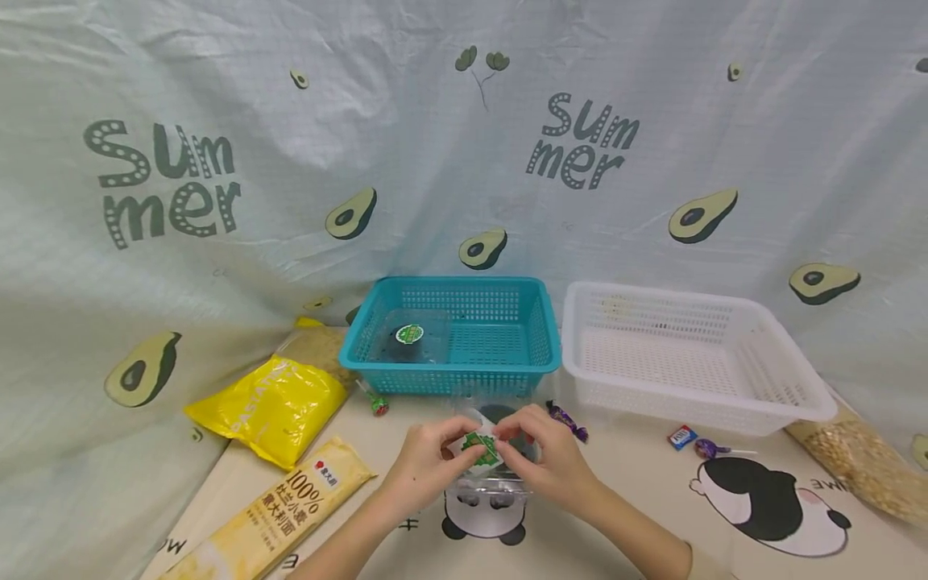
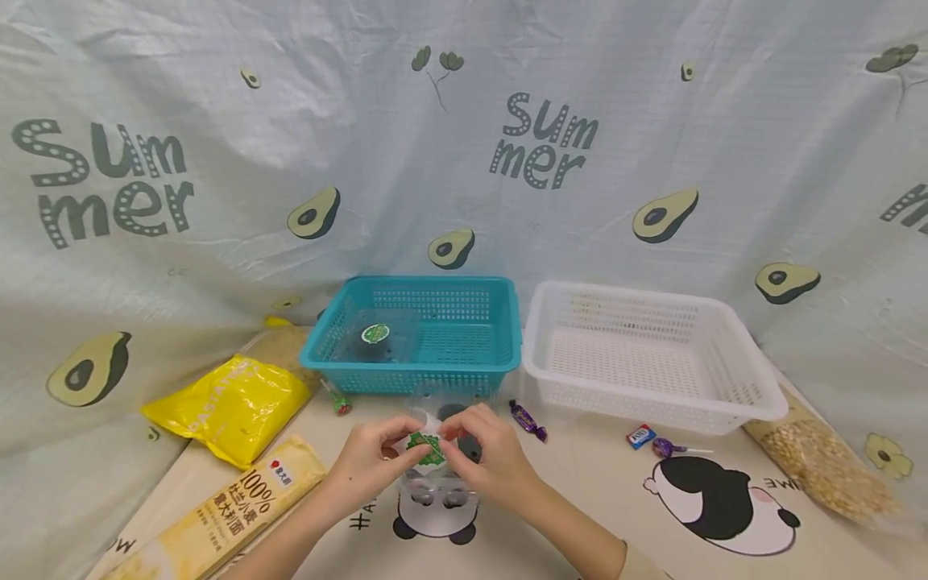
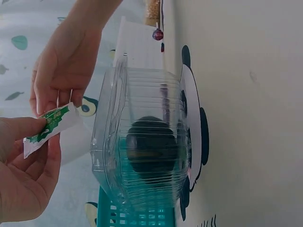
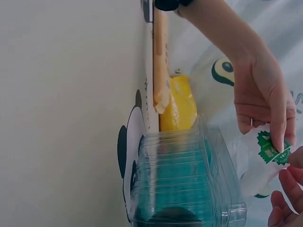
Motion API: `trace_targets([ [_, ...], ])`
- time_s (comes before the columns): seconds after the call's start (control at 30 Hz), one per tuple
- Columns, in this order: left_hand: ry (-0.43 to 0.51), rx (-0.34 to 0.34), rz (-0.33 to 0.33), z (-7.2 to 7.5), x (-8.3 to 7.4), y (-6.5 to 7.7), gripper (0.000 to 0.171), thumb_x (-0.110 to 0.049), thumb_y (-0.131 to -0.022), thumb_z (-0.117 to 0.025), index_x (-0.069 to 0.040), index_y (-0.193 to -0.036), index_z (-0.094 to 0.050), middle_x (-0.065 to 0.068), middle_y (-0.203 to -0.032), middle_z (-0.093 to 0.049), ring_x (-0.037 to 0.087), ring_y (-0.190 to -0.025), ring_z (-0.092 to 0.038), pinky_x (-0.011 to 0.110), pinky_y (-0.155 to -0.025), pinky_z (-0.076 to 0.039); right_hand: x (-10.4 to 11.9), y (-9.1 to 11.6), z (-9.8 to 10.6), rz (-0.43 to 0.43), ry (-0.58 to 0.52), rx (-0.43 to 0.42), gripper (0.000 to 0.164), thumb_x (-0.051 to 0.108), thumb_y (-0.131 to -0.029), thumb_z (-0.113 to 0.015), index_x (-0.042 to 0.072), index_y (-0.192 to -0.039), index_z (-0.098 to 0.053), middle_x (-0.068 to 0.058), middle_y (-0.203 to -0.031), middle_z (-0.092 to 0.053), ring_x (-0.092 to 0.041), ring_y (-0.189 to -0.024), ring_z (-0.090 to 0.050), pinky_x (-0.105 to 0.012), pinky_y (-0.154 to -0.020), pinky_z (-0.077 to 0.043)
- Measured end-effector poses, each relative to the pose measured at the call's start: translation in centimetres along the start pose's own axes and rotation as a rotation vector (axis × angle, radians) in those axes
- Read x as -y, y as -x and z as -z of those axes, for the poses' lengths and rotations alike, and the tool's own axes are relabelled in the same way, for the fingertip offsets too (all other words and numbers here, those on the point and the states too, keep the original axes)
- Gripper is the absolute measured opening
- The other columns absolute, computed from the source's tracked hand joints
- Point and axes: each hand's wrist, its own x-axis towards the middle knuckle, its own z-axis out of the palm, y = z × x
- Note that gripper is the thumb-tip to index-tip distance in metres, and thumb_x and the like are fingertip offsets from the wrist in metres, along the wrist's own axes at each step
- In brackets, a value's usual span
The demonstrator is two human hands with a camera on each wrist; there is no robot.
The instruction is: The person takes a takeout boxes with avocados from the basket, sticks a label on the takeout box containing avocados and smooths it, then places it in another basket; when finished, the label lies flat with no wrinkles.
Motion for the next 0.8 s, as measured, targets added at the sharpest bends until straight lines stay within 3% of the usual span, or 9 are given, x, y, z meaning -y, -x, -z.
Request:
trace_targets([
  [0.2, 0.032, 0.001, 0.011, 0.2, 0.1, 0.2, 0.014, -0.020, -0.080, -0.065, -0.014, -0.092, -0.065, -0.001, -0.084, -0.068, 0.002, -0.059, -0.057, 0.018, -0.055, -0.049, 0.2, 0.2, 0.1, -0.070, -0.032, 0.027, 0.009, 0.006, -0.079, -0.064, 0.012, -0.082, -0.059, 0.006, -0.072, -0.057, -0.007, -0.064, -0.047, -0.023, -0.051, -0.041],
  [0.4, 0.121, -0.006, 0.107, 1.3, 0.7, 0.6, 0.019, -0.024, -0.082, -0.063, -0.013, -0.097, -0.063, 0.002, -0.086, -0.067, 0.009, -0.071, -0.062, 0.020, -0.065, -0.051, -0.2, 0.4, 0.4, -0.228, -0.021, 0.021, 0.014, -0.002, -0.076, -0.065, 0.010, -0.078, -0.059, 0.006, -0.068, -0.053, -0.005, -0.062, -0.045, -0.023, -0.050, -0.041],
  [0.5, 0.178, -0.013, 0.134, 1.8, 0.8, 0.7, 0.015, -0.021, -0.082, -0.062, -0.011, -0.094, -0.064, 0.002, -0.083, -0.067, 0.017, -0.074, -0.063, 0.022, -0.066, -0.051, -0.3, 0.6, 0.5, -0.296, -0.017, 0.036, 0.012, 0.004, -0.078, -0.065, 0.014, -0.079, -0.058, 0.010, -0.068, -0.051, -0.004, -0.063, -0.045, -0.021, -0.052, -0.042],
  [0.6, 0.194, -0.004, 0.144, 2.0, 0.8, 0.8, 0.013, -0.020, -0.083, -0.062, -0.010, -0.092, -0.064, 0.002, -0.083, -0.067, 0.020, -0.073, -0.062, 0.022, -0.065, -0.051, -0.4, 0.7, 0.5, -0.309, -0.028, 0.060, 0.008, 0.010, -0.081, -0.063, 0.016, -0.080, -0.058, 0.011, -0.070, -0.051, -0.003, -0.064, -0.046, -0.020, -0.053, -0.042],
  [0.8, 0.115, -0.004, 0.160, 1.8, 0.8, 0.8, 0.009, -0.019, -0.084, -0.061, -0.011, -0.086, -0.065, -0.002, -0.079, -0.065, 0.009, -0.069, -0.059, 0.020, -0.064, -0.050, -0.1, 0.7, 0.2, -0.301, -0.031, 0.095, 0.008, 0.015, -0.084, -0.060, 0.019, -0.081, -0.055, 0.012, -0.072, -0.047, -0.003, -0.066, -0.043, -0.021, -0.053, -0.042],
])
